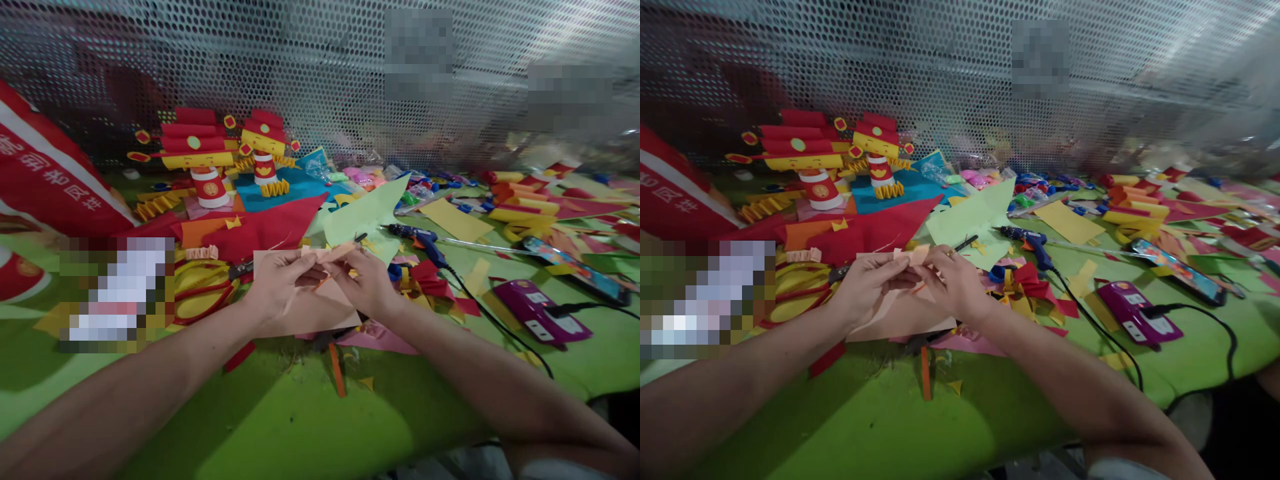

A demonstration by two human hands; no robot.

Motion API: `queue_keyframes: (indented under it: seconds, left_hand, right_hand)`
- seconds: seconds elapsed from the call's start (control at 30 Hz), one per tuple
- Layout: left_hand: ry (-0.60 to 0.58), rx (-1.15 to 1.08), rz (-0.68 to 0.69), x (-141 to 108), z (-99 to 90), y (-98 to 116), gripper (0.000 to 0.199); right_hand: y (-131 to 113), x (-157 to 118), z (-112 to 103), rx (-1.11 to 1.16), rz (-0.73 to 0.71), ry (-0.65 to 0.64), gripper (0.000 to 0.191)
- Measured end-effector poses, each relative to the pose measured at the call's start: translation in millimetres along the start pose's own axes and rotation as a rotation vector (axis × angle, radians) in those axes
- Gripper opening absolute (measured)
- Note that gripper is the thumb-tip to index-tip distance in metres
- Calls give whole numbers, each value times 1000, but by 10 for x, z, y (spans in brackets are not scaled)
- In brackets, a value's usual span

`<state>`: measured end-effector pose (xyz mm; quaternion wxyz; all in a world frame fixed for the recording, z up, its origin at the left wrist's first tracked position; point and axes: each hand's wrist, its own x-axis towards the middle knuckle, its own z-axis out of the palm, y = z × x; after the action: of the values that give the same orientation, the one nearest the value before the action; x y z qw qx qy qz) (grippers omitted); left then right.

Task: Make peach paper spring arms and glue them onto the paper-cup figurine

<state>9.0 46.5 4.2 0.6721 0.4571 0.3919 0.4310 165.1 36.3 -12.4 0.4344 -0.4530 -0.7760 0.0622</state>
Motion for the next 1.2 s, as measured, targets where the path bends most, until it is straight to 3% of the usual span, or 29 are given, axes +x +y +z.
queue_keyframes:
  seconds: [0.13,0.27,0.53,0.83,0.9,1.07,1.2]
  left_hand:
    - [-4,20,12,11,-12,-8,17]
    - [-19,79,40,12,-18,-2,17]
    - [-32,149,83,-2,-13,7,20]
    - [-59,127,108,9,-25,-38,17]
    - [-77,60,83,24,-40,-31,19]
    - [-164,-149,-86,74,-72,-1,46]
    - [-155,-130,-59,84,-67,-21,24]
  right_hand:
    - [-8,33,19,316,352,-63,31]
    - [-11,48,17,450,488,-73,37]
    - [-52,55,11,521,574,-76,40]
    - [-70,104,32,777,699,-96,39]
    - [-60,113,34,806,695,-117,37]
    - [-50,113,32,842,698,-97,34]
    - [-61,113,31,867,712,-81,34]
